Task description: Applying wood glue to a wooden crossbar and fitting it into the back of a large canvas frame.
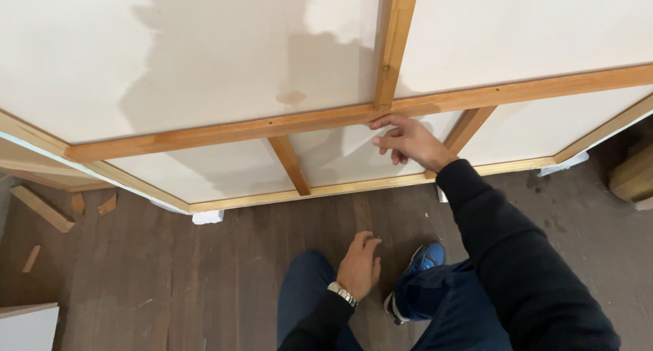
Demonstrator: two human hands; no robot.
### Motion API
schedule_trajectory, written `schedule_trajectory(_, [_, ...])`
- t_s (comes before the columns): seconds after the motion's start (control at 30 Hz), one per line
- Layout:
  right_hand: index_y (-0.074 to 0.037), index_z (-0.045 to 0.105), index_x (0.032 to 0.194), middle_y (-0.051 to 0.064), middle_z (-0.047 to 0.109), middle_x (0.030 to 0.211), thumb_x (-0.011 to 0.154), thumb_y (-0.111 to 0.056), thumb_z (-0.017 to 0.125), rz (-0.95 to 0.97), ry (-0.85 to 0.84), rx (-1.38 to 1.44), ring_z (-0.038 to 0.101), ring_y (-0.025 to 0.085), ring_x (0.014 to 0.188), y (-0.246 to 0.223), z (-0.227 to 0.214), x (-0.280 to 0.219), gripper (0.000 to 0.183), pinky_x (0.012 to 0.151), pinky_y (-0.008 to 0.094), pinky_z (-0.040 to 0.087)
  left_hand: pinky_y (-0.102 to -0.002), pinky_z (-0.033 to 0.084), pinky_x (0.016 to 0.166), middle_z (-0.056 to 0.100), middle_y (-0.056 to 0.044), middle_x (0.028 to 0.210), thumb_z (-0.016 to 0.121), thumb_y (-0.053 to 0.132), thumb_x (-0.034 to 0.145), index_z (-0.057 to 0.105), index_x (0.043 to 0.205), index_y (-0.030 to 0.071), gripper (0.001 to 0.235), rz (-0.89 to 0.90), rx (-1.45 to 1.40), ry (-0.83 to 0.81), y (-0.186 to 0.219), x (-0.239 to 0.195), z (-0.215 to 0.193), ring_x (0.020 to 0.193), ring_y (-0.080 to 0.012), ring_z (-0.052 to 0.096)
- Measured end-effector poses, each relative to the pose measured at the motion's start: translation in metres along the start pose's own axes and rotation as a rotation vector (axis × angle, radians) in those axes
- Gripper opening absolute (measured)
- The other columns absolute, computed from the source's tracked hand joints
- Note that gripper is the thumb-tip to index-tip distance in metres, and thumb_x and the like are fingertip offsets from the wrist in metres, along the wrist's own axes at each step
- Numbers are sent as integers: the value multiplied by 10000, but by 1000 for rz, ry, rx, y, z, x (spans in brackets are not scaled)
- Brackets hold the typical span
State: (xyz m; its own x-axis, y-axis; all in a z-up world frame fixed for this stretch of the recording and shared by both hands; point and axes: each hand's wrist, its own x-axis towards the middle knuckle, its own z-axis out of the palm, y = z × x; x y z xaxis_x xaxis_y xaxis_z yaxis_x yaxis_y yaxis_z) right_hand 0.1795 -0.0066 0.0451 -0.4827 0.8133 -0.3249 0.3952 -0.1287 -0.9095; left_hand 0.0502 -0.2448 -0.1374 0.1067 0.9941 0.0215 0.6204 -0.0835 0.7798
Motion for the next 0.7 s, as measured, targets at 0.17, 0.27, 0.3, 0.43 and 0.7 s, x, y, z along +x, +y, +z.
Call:
schedule_trajectory(0.17, [-87, 626, 1327, 15, 691, 752, 914, -248, 699, -82, 54, -38, 586, 75, 534, -6, -11, -1, 449, 460, 240, 435, -418, 546, 942, 516, -173, 1400, 691, 27, 847, 624, 1254, 30, 412, 0, -14, 4, -4, -1, 3, 1210, -373, 587])
schedule_trajectory(0.27, [-89, 634, 1318, 30, 678, 742, 907, -247, 712, -43, 61, -102, 575, 97, 523, -12, -11, -5, 448, 456, 252, 425, -419, 543, 939, 510, -172, 1402, 689, 29, 851, 625, 1255, 34, 408, -18, -11, -15, 1, -2, -1, 1198, -370, 589])
schedule_trajectory(0.3, [-86, 650, 1308, 39, 659, 739, 903, -245, 726, -9, 56, -131, 564, 110, 519, -13, -11, -7, 441, 454, 260, 417, -422, 540, 937, 507, -170, 1402, 690, 30, 849, 627, 1251, 39, 408, -31, -9, -27, 4, -1, -3, 1188, -370, 590])
schedule_trajectory(0.43, [-64, 646, 1299, 29, 697, 769, 897, -229, 731, -115, 108, -107, 594, 95, 544, -11, -18, -3, 443, 478, 248, 464, -421, 540, 942, 519, -156, 1396, 690, 40, 852, 621, 1262, 46, 415, -39, -24, -16, 5, 3, -4, 1184, -368, 598])
schedule_trajectory(0.7, [13, 327, 1531, 131, 746, 740, 860, -297, 747, -120, 159, -509, 664, 190, 499, -31, -11, -26, 851, 527, 318, 549, -444, 518, 954, 500, -176, 1399, 663, 49, 898, 580, 1305, 26, 416, -76, -10, 29, 11, 33, -28, 1161, -402, 596])
